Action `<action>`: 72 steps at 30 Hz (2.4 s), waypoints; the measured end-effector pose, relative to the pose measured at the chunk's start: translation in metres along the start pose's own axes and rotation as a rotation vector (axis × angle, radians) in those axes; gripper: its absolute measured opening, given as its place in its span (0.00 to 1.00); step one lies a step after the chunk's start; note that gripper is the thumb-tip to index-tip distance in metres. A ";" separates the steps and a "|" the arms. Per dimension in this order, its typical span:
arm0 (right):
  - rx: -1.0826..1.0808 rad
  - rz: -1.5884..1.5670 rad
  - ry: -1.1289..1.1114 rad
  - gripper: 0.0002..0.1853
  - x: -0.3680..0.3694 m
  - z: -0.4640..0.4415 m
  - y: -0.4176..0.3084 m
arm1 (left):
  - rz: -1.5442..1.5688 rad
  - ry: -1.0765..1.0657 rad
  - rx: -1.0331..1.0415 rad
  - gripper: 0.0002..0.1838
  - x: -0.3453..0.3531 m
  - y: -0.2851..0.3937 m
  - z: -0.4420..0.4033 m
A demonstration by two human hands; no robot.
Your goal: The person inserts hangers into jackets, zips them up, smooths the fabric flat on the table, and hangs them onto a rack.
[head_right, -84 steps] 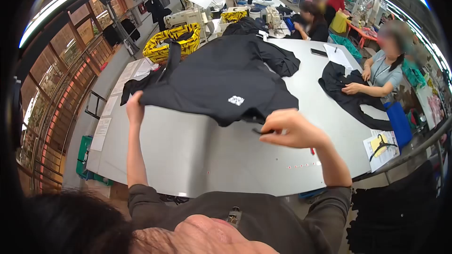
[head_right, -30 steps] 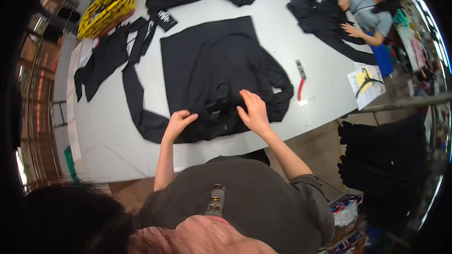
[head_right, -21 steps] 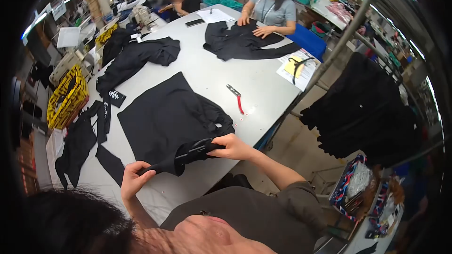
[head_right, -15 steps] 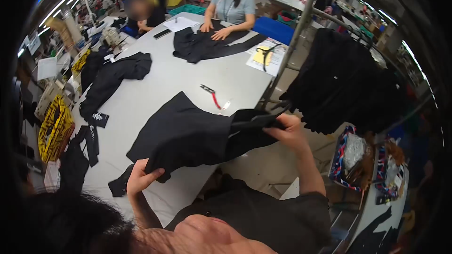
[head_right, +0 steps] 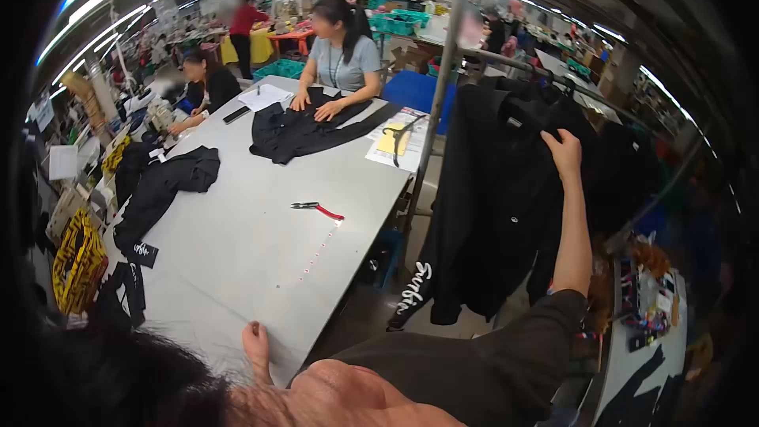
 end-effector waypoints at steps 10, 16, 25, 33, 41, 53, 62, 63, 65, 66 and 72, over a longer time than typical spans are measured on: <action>0.073 0.473 -0.145 0.22 0.157 -0.231 0.116 | -0.313 0.440 -0.218 0.08 -0.044 0.067 0.020; 0.033 0.597 -0.240 0.25 0.215 -0.213 0.111 | -0.386 0.530 -0.268 0.07 -0.047 0.057 0.023; -0.470 0.823 0.215 0.32 0.207 -0.118 0.021 | -0.408 0.467 -0.371 0.08 -0.046 0.051 0.020; -0.681 0.042 -0.398 0.42 0.392 0.127 -0.082 | -0.452 0.447 -0.352 0.09 -0.047 0.050 0.017; -0.785 -0.472 -0.966 0.41 0.449 0.452 -0.282 | -0.371 0.439 -0.339 0.09 -0.054 0.047 0.013; -0.795 0.051 -1.000 0.32 0.517 0.663 -0.334 | -0.005 0.595 -0.401 0.14 -0.228 -0.107 0.120; -0.724 0.027 -0.952 0.28 0.514 0.657 -0.337 | -0.411 0.712 -0.600 0.15 -0.381 -0.226 0.231; -0.736 0.037 -0.958 0.28 0.517 0.660 -0.339 | -0.443 0.708 -0.578 0.15 -0.384 -0.219 0.228; -0.744 0.043 -0.961 0.28 0.522 0.662 -0.339 | -0.451 0.703 -0.607 0.14 -0.386 -0.214 0.222; -0.745 0.053 -0.964 0.28 0.520 0.665 -0.338 | -0.427 0.697 -0.643 0.14 -0.385 -0.219 0.227; -0.786 0.082 -0.941 0.27 0.529 0.666 -0.331 | -0.442 0.669 -0.649 0.11 -0.383 -0.232 0.230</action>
Point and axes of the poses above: each hand's wrist, its own z-axis away from the middle knuckle, its own x-axis out of the palm, y = z × x, the point moved 10 cm from there along -z, towards the middle knuckle, and after that the axes turned 6 degrees about x, right-handed, at the moved point
